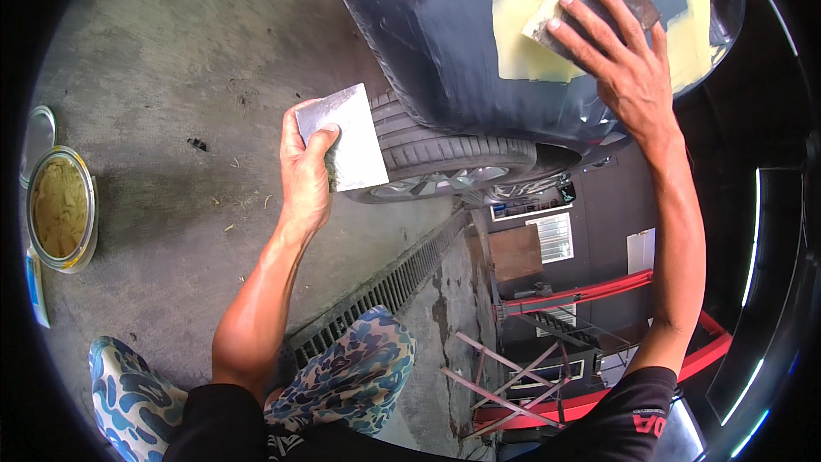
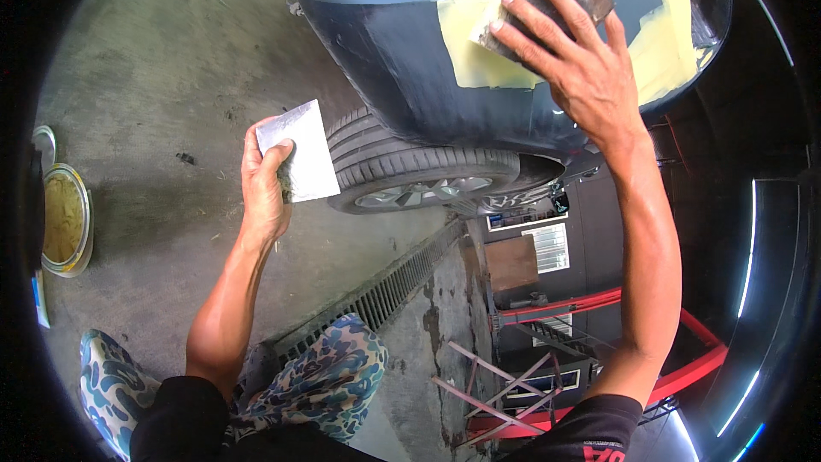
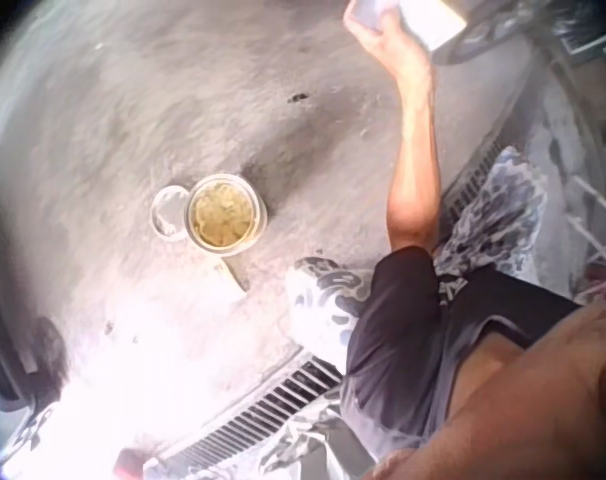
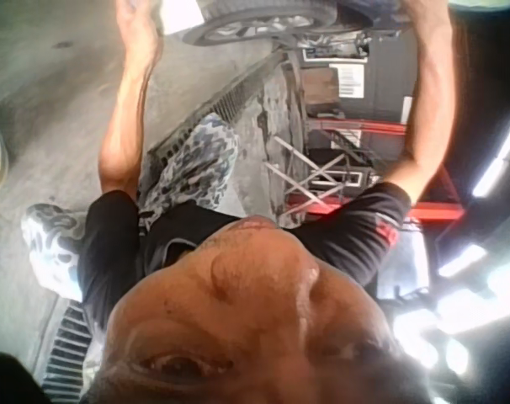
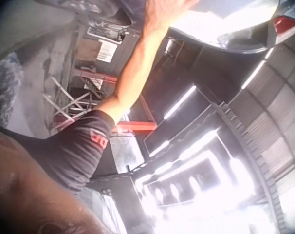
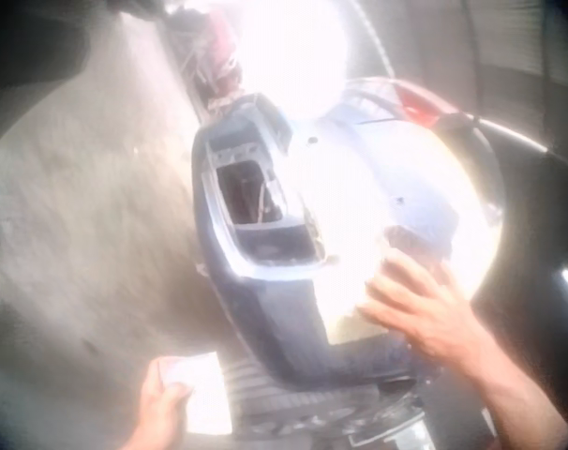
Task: The person applies car body filler to the rear panel of a vehicle using a spreader and then sands the filler by hand with sandpaper.
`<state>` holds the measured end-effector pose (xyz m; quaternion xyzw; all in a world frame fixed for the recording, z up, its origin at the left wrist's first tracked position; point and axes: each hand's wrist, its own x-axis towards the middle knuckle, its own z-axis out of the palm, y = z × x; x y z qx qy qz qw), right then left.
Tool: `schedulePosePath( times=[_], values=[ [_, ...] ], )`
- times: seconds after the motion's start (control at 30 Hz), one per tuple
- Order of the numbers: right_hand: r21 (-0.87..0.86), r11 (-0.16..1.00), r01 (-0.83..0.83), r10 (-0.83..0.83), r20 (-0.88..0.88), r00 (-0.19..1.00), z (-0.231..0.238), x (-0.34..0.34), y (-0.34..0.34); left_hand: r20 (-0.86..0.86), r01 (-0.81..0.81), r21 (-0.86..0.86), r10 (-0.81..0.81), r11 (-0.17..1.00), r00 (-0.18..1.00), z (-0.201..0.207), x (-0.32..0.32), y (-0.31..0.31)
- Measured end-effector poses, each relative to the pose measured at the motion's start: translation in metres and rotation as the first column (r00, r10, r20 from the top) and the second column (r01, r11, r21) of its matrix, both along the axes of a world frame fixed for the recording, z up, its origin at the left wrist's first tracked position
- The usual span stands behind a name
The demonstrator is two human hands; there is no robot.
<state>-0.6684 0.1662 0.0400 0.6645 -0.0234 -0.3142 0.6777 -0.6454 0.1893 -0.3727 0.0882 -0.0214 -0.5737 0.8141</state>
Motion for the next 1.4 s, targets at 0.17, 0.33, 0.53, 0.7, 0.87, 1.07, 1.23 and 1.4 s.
schedulePosePath(
  times=[0.17,0.33,0.53,0.7,0.87,1.07,1.23,1.4],
  values=[
    [0.02,0.996,-0.086,0.087,-0.044,0.995,0.015,0.014,-0.014,0.075,0.028,0.026,-0.03,0.999,0.997,-0.006,-0.007,-0.002],
    [0.075,0.983,-0.167,0.173,-0.08,0.982,0.023,0.034,-0.019,0.082,0.05,0.027,-0.052,0.998,0.995,-0.014,-0.015,-0.005],
    [0.038,0.994,-0.102,0.108,-0.213,0.971,0.036,0.035,-0.021,0.114,0.054,0.033,-0.057,0.998,0.992,-0.023,-0.03,-0.007],
    [0.029,0.996,-0.079,0.083,-0.196,0.977,0.04,0.029,-0.013,0.104,0.099,0.028,-0.102,0.995,0.989,-0.021,-0.033,-0.003],
    [0.08,0.997,-0.005,0.017,-0.144,0.989,0.024,0.046,-0.007,0.133,0.096,0.022,-0.098,0.995,0.986,-0.021,-0.035,-0.002],
    [0.124,0.991,-0.047,0.069,-0.186,0.98,0.027,0.051,-0.031,0.118,0.122,0.002,-0.122,0.992,0.986,-0.018,-0.042,0.0],
    [0.2,0.964,-0.176,0.216,-0.198,0.956,0.04,0.05,-0.035,0.133,0.143,0.015,-0.144,0.99,0.981,-0.014,-0.042,0.004],
    [0.073,0.997,0.029,-0.012,-0.229,0.973,0.027,0.074,-0.019,0.136,0.147,0.007,-0.146,0.989,0.98,-0.021,-0.044,0.0]
  ],
)
